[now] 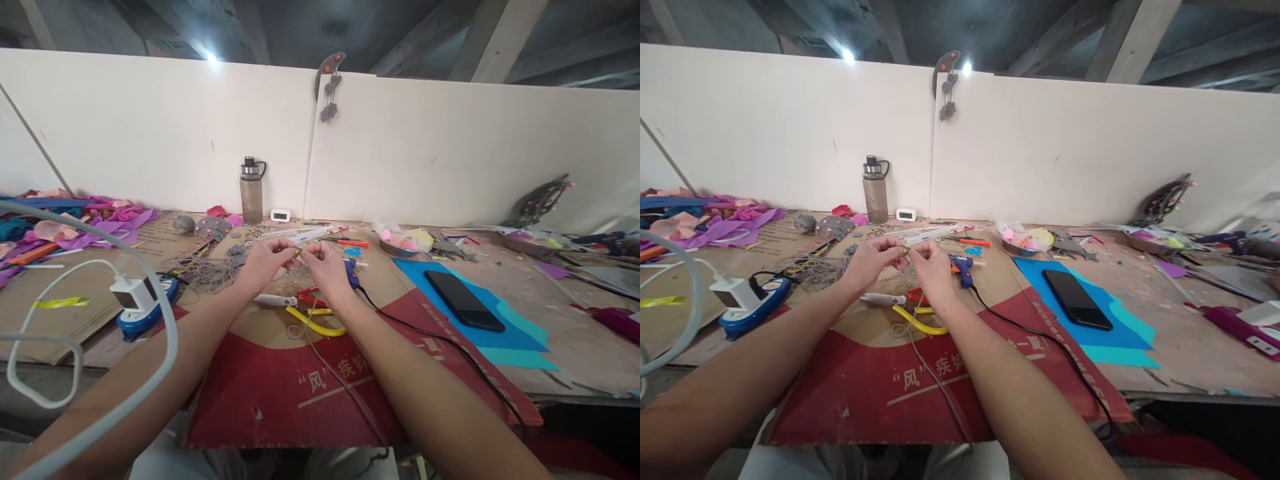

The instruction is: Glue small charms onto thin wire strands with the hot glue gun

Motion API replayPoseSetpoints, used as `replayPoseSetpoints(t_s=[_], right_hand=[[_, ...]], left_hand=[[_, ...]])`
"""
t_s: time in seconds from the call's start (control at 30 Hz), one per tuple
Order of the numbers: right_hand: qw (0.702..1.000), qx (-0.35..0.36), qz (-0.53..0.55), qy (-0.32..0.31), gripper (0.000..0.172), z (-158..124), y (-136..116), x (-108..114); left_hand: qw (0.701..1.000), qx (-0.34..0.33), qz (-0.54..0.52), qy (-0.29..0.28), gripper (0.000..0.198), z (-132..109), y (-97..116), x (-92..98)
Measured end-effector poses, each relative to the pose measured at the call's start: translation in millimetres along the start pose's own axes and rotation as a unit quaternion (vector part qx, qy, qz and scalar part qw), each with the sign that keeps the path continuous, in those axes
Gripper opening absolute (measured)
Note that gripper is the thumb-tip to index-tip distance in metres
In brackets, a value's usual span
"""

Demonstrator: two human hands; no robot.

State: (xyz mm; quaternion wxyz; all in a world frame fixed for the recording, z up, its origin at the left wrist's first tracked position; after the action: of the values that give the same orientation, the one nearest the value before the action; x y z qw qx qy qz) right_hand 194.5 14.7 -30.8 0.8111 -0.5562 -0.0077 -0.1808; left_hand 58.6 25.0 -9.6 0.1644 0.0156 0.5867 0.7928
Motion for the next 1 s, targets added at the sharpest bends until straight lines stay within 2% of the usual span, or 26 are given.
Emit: replayPoseSetpoints(t_s=[0.13, 0.33, 0.57, 0.73, 1.0], right_hand=[[0.999, -0.014, 0.014, -0.028, 0.021, 0, 1, 0], [0.996, -0.045, 0.058, -0.052, 0.013, -3, -2, 0], [0.993, -0.091, 0.052, -0.060, 0.008, -6, -4, -1], [0.989, -0.092, 0.082, -0.078, 0.004, -6, -6, -1], [0.986, -0.093, 0.093, -0.105, 0.007, -7, -9, -1]], left_hand=[[0.999, 0.023, -0.031, -0.010, 0.014, 0, -2, -0.2], [0.995, 0.072, -0.061, -0.018, 0.017, -1, -8, -1.5], [0.990, 0.116, -0.075, -0.014, 0.019, -2, -14, -1.5], [0.984, 0.136, -0.110, -0.019, 0.017, -3, -15, -3.5], [0.982, 0.143, -0.123, -0.020, 0.015, -4, -14, -3.3]])
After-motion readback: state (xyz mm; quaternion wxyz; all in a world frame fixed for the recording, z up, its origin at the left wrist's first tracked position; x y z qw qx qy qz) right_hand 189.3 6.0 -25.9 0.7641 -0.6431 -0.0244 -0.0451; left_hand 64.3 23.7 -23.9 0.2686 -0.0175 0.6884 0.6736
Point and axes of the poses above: each hand's wrist, its own z-axis towards the middle knuckle, its own x-axis out of the back of the hand, y = z × x, the point moved 5 cm from there along z, towards the middle knuckle, and after that the axes turned 11 degrees about -z, right-handed, at the moved point
